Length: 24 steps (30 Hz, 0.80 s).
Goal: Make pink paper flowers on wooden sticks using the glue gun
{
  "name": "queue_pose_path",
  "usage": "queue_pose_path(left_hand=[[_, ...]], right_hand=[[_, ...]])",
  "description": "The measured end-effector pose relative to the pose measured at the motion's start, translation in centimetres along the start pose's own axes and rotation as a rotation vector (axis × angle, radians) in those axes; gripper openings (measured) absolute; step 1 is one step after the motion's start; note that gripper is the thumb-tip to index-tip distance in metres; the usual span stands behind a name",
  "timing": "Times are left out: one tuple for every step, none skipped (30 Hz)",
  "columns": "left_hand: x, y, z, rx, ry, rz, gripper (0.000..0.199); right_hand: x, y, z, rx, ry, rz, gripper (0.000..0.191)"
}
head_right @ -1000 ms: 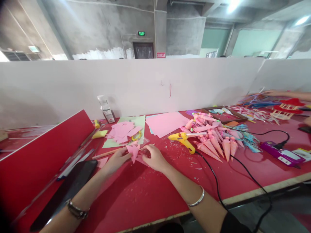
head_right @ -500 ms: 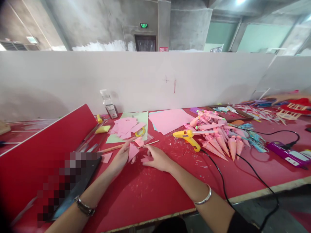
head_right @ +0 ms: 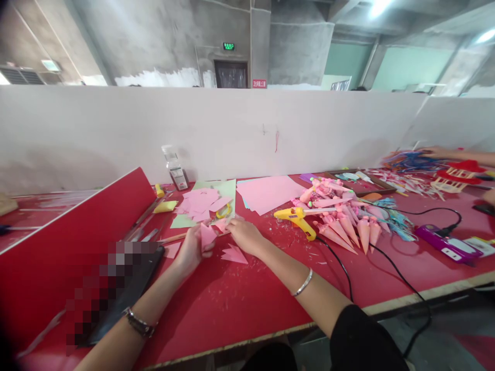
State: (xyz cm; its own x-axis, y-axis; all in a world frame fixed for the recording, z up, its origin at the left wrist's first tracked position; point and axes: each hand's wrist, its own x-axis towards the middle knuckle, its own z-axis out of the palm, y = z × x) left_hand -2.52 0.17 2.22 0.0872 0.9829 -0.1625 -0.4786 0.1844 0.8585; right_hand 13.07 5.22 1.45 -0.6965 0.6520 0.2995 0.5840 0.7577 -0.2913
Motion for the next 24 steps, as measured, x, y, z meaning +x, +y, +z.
queue_pose_path(left_hand=[[0.0, 0.1, 0.0, -0.008, -0.012, 0.004, 0.035], [-0.1, 0.1, 0.0, -0.015, -0.024, 0.002, 0.035], [-0.1, 0.2, 0.1, -0.021, -0.033, -0.004, 0.035], [-0.2, 0.2, 0.1, -0.023, -0.043, -0.008, 0.035], [-0.3, 0.1, 0.2, -0.023, -0.056, -0.011, 0.037], [-0.4, 0.1, 0.3, -0.021, -0.072, -0.010, 0.039], [-0.5, 0.0, 0.4, -0.016, -0.089, -0.009, 0.041], [-0.5, 0.0, 0.4, -0.012, -0.101, -0.003, 0.043], [-0.6, -0.1, 0.5, -0.008, -0.106, 0.002, 0.045], [-0.6, -0.1, 0.5, -0.005, -0.105, 0.005, 0.047], [-0.6, -0.1, 0.6, -0.001, -0.099, 0.007, 0.048], [-0.6, -0.2, 0.6, 0.005, -0.089, 0.009, 0.049], [-0.5, -0.2, 0.6, 0.011, -0.078, 0.010, 0.048], [-0.5, -0.2, 0.6, 0.017, -0.067, 0.010, 0.047], [-0.4, -0.2, 0.6, 0.018, -0.054, 0.012, 0.045], [-0.3, -0.2, 0.5, 0.014, -0.030, 0.020, 0.041], [-0.2, -0.2, 0.5, 0.004, 0.001, 0.032, 0.038], [-0.1, -0.2, 0.3, -0.008, 0.036, 0.047, 0.034], [0.0, -0.2, 0.2, -0.018, 0.076, 0.063, 0.030], [0.1, -0.2, 0.0, -0.022, 0.113, 0.077, 0.028], [0.2, -0.1, -0.2, -0.022, 0.144, 0.088, 0.026], [0.3, -0.1, -0.4, -0.020, 0.172, 0.098, 0.026], [0.3, -0.1, -0.5, -0.020, 0.198, 0.113, 0.027], [0.3, 0.0, -0.6, -0.024, 0.220, 0.132, 0.029]], right_hand=[[0.2, 0.1, 0.3, -0.025, -0.009, 0.010, 0.022], [0.4, 0.2, 0.6, -0.036, -0.012, 0.019, 0.020], [0.5, 0.3, 0.9, -0.039, -0.011, 0.026, 0.018], [0.6, 0.4, 1.1, -0.046, -0.011, 0.029, 0.017], [0.6, 0.5, 1.2, -0.051, -0.014, 0.028, 0.017], [0.6, 0.6, 1.3, -0.054, -0.020, 0.024, 0.016], [0.5, 0.7, 1.3, -0.057, -0.028, 0.019, 0.016], [0.5, 0.8, 1.1, -0.060, -0.038, 0.015, 0.016], [0.4, 0.9, 1.0, -0.064, -0.049, 0.013, 0.016], [0.3, 1.0, 0.8, -0.069, -0.059, 0.015, 0.016], [0.2, 1.0, 0.6, -0.075, -0.068, 0.021, 0.016], [0.2, 1.1, 0.3, -0.082, -0.076, 0.030, 0.017], [0.1, 1.1, 0.2, -0.088, -0.081, 0.040, 0.018], [0.0, 1.1, 0.0, -0.093, -0.082, 0.052, 0.019], [-0.1, 1.1, -0.2, -0.096, -0.079, 0.065, 0.020], [-0.2, 1.1, -0.4, -0.096, -0.071, 0.077, 0.021], [-0.3, 1.1, -0.5, -0.092, -0.060, 0.087, 0.022], [-0.4, 1.0, -0.7, -0.084, -0.047, 0.093, 0.022], [-0.5, 1.0, -0.9, -0.069, -0.035, 0.092, 0.022], [-0.6, 1.0, -1.1, -0.048, -0.026, 0.083, 0.020], [-0.6, 1.0, -1.3, -0.020, -0.022, 0.067, 0.019], [-0.7, 1.0, -1.6, 0.013, -0.023, 0.048, 0.019], [-0.9, 1.0, -1.8, 0.049, -0.026, 0.029, 0.019], [-1.1, 1.0, -2.0, 0.083, -0.028, 0.014, 0.021]])
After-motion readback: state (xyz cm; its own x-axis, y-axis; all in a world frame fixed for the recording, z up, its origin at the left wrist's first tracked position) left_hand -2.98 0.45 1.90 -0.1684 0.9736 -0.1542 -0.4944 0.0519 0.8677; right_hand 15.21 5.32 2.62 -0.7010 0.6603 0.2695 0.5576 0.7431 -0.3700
